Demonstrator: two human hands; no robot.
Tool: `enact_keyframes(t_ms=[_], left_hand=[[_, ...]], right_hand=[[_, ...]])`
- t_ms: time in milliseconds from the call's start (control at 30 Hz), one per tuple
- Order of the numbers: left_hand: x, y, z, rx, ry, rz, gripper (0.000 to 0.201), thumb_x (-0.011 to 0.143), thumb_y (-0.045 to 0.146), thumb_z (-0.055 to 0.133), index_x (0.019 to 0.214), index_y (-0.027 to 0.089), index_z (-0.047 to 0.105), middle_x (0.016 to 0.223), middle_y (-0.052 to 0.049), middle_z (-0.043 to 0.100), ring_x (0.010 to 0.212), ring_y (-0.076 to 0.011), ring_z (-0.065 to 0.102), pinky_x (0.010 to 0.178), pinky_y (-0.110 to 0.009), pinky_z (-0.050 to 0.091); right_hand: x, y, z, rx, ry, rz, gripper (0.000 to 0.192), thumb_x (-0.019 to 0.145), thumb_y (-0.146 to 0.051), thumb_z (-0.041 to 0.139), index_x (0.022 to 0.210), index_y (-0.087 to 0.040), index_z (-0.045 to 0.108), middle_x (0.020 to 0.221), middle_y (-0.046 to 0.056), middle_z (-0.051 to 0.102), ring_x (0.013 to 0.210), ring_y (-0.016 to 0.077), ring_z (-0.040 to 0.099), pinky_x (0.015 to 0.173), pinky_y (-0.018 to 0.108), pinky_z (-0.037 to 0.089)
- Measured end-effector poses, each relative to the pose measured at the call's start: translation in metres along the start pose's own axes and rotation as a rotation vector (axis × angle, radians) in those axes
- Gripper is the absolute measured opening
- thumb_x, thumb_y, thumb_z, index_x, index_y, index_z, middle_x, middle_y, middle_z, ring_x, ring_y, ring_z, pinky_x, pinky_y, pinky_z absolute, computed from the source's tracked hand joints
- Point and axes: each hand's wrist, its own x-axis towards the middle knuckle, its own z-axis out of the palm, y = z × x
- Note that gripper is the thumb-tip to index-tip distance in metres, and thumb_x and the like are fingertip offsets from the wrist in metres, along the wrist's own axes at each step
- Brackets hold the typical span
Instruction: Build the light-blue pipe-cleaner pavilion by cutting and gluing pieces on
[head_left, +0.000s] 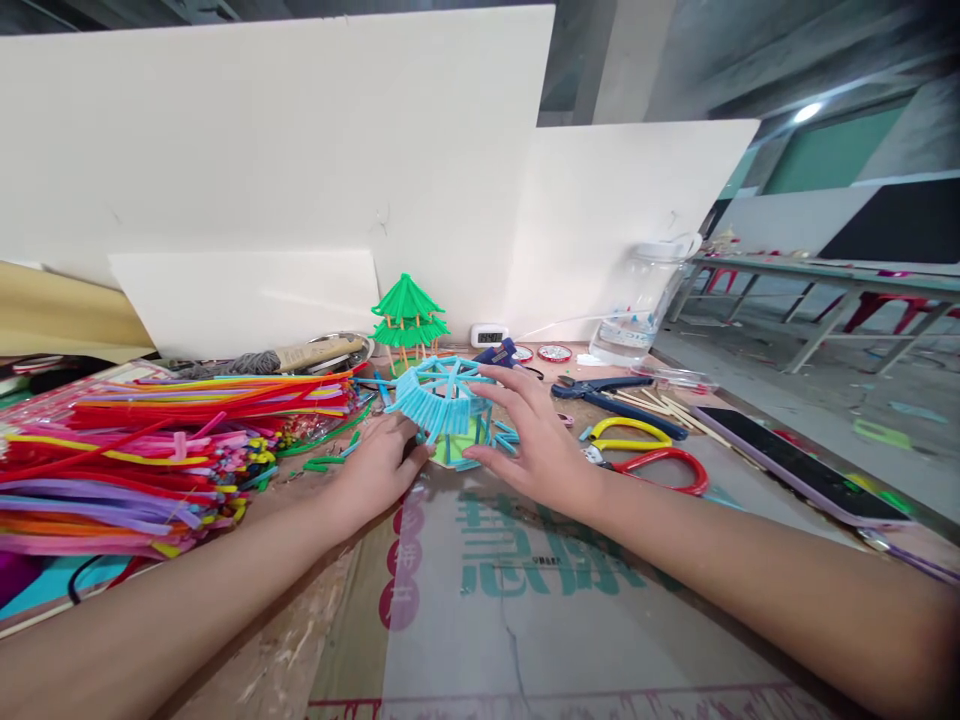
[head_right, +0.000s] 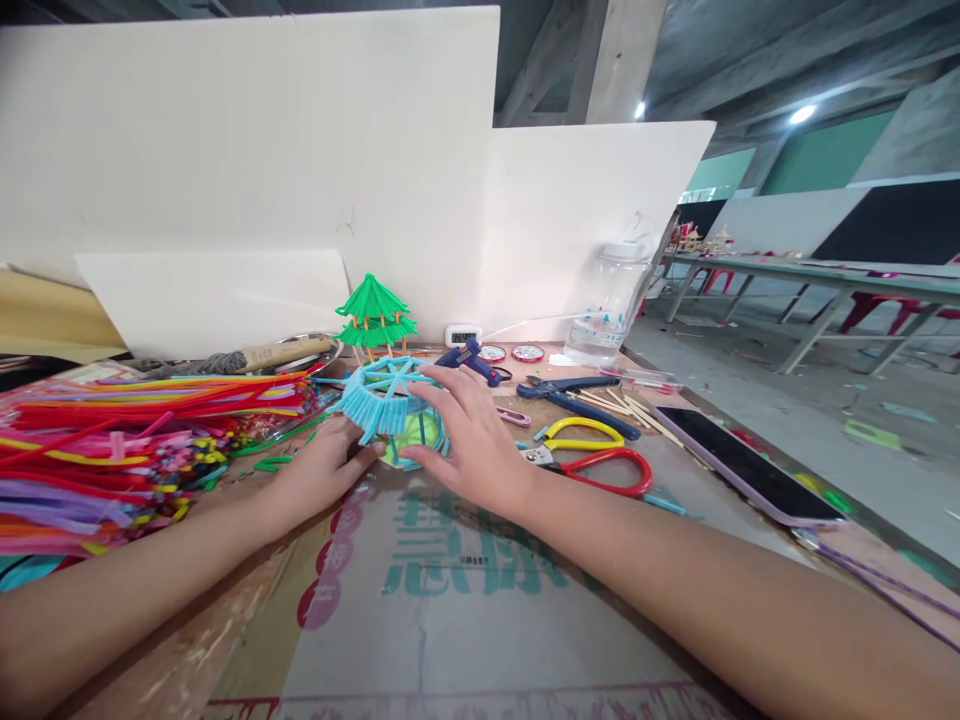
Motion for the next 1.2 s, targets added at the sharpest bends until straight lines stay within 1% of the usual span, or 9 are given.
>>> enact_keyframes(t_ms=[100,233,400,433,567,700,800,1033,1200], left_hand=[[0.000,0.002,0.000,-0.031,0.000,0.024,0.017,0.092,0.030,0.053,0.097,0.020,0.065,0.103,-0.010,0.068,0.103,-0.0264,0.061,0.093,-0.042,0.048],[0.001,0.005,-0.002,-0.040,0.028,0.058,0.021,0.091,0.031,0.053,0.106,0.021,0.065,0.111,-0.010,0.068,0.111,-0.0277,0.060,0.097,-0.043,0.047],[0.000,0.004,-0.001,-0.015,0.003,0.055,0.018,0.092,0.031,0.052,0.096,0.020,0.065,0.106,-0.010,0.068,0.106,-0.0272,0.061,0.094,-0.042,0.048],[0.000,0.003,-0.001,-0.008,-0.006,0.046,0.017,0.092,0.031,0.052,0.094,0.020,0.065,0.104,-0.010,0.068,0.104,-0.0270,0.061,0.093,-0.042,0.048],[0.000,-0.001,0.000,0.004,-0.032,0.002,0.018,0.094,0.032,0.050,0.093,0.019,0.062,0.102,-0.010,0.066,0.103,-0.0266,0.059,0.092,-0.043,0.046],[-0.001,0.003,-0.003,-0.008,-0.023,-0.035,0.022,0.095,0.036,0.049,0.091,0.018,0.062,0.098,-0.009,0.064,0.099,-0.0258,0.059,0.087,-0.040,0.048],[-0.002,0.008,-0.005,0.017,0.003,-0.046,0.025,0.094,0.041,0.052,0.097,0.019,0.064,0.099,-0.010,0.064,0.099,-0.0270,0.060,0.086,-0.041,0.048],[-0.003,0.008,-0.006,0.051,0.013,-0.002,0.030,0.093,0.045,0.055,0.106,0.019,0.063,0.120,-0.012,0.061,0.114,-0.0303,0.055,0.097,-0.046,0.044],[-0.003,0.006,-0.005,0.092,0.048,-0.004,0.031,0.093,0.047,0.055,0.104,0.020,0.063,0.112,-0.011,0.063,0.108,-0.0301,0.056,0.092,-0.045,0.045]], right_hand=[[0.001,-0.005,0.000,0.003,0.011,-0.011,0.056,0.086,-0.044,0.067,0.132,-0.021,0.046,0.142,0.017,0.049,0.136,0.0299,0.043,0.113,0.057,0.033],[0.001,-0.008,0.000,0.017,0.040,-0.031,0.052,0.086,-0.041,0.068,0.129,-0.021,0.048,0.138,0.017,0.052,0.134,0.0283,0.044,0.112,0.055,0.035],[0.001,-0.007,0.000,0.000,0.042,-0.045,0.043,0.089,-0.037,0.065,0.127,-0.022,0.050,0.137,0.015,0.052,0.134,0.0267,0.045,0.113,0.054,0.034],[0.001,-0.006,-0.001,0.007,0.035,-0.042,0.046,0.089,-0.038,0.064,0.129,-0.023,0.049,0.138,0.015,0.052,0.134,0.0271,0.044,0.113,0.055,0.033],[0.002,-0.003,-0.002,0.100,0.023,-0.011,0.068,0.083,-0.045,0.071,0.139,-0.022,0.040,0.140,0.016,0.050,0.134,0.0295,0.044,0.112,0.056,0.036],[-0.002,0.005,0.000,0.167,0.058,0.058,0.067,0.084,-0.039,0.071,0.140,-0.022,0.039,0.139,0.017,0.050,0.133,0.0287,0.045,0.109,0.053,0.040],[-0.003,0.009,0.002,0.193,0.069,0.119,0.068,0.085,-0.040,0.069,0.142,-0.022,0.037,0.143,0.018,0.047,0.135,0.0300,0.044,0.110,0.054,0.040],[-0.002,0.016,0.006,0.206,0.040,0.161,0.080,0.083,-0.045,0.070,0.148,-0.023,0.031,0.151,0.018,0.041,0.141,0.0311,0.037,0.114,0.056,0.035],[-0.004,0.018,0.008,0.230,-0.003,0.207,0.092,0.078,-0.048,0.074,0.152,-0.024,0.026,0.154,0.019,0.036,0.143,0.0330,0.035,0.115,0.057,0.032]])
